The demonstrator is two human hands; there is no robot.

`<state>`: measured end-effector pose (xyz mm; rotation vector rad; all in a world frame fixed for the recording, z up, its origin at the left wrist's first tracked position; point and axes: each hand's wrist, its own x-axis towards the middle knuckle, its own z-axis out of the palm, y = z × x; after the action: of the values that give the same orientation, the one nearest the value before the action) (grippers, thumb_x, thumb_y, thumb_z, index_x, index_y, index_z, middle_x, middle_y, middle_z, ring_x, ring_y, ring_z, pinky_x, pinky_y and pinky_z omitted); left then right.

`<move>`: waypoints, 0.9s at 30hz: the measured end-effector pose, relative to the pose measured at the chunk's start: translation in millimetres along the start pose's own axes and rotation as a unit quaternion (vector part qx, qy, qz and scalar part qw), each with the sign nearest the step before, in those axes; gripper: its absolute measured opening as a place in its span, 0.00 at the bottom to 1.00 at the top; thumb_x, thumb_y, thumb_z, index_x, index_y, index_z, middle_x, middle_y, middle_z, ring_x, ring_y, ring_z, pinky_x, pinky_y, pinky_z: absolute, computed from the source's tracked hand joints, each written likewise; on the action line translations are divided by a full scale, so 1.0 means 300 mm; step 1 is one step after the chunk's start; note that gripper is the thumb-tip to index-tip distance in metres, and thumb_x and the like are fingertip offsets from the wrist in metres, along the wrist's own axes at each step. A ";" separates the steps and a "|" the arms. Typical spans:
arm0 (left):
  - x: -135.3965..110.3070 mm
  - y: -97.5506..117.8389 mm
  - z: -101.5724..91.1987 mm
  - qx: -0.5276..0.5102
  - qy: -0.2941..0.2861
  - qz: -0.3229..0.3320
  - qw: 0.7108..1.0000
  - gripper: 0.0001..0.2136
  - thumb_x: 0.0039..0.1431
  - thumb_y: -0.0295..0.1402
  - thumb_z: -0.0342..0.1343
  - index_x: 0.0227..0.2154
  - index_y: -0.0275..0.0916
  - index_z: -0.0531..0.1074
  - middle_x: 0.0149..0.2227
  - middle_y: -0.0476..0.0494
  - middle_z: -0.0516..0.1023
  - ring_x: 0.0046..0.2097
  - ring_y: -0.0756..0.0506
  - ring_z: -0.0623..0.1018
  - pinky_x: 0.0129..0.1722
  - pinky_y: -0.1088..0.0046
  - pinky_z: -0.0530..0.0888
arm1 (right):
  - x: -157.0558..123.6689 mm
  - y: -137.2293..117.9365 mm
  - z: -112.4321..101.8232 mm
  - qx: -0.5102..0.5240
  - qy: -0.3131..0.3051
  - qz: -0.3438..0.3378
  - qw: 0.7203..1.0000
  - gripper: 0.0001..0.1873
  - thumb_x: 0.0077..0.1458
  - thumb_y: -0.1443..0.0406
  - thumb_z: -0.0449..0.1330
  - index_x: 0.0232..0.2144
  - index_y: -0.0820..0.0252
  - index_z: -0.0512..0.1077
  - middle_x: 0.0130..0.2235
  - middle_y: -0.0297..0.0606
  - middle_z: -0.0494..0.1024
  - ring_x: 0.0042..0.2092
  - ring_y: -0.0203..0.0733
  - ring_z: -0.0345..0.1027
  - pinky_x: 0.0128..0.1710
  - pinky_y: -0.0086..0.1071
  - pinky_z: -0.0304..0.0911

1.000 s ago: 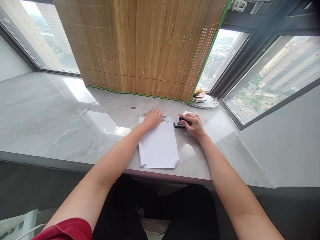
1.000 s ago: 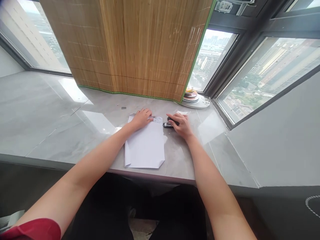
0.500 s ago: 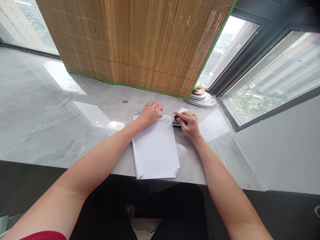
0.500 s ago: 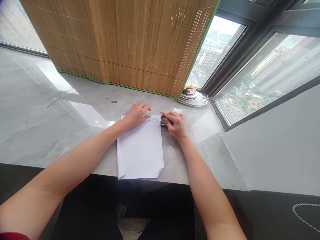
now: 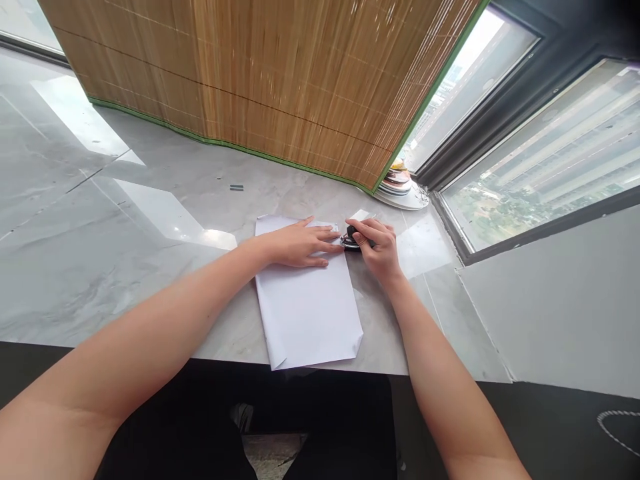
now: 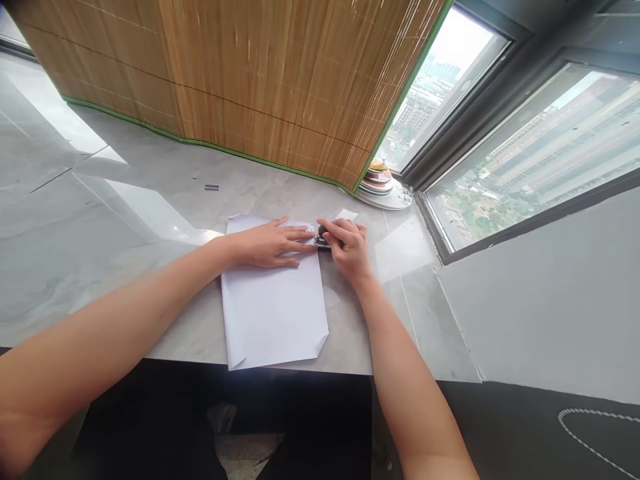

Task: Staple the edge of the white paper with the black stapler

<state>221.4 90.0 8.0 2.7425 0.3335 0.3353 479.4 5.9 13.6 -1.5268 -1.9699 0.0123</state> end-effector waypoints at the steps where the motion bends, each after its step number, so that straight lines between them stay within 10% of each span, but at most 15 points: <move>1: 0.000 -0.001 -0.001 -0.003 -0.007 -0.005 1.000 0.23 0.74 0.44 0.60 0.69 0.59 0.74 0.76 0.45 0.68 0.78 0.36 0.64 0.79 0.45 0.51 | 0.000 -0.003 -0.001 -0.004 -0.001 -0.001 1.000 0.22 0.76 0.57 0.53 0.59 0.46 0.84 0.46 0.41 0.85 0.50 0.54 0.77 0.59 0.52 0.62; 27: -0.009 -0.007 -0.033 -0.025 -0.068 -0.012 0.997 0.26 0.77 0.47 0.51 0.74 0.60 0.68 0.81 0.50 0.57 0.82 0.35 0.55 0.80 0.41 0.38 | -0.004 -0.026 0.027 -0.055 0.021 -0.005 0.998 0.21 0.75 0.61 0.55 0.61 0.40 0.82 0.45 0.38 0.85 0.47 0.51 0.75 0.54 0.49 0.58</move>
<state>215.7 94.2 15.6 2.6933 0.3183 0.1475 468.7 5.2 9.6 -1.5732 -1.9724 -0.1331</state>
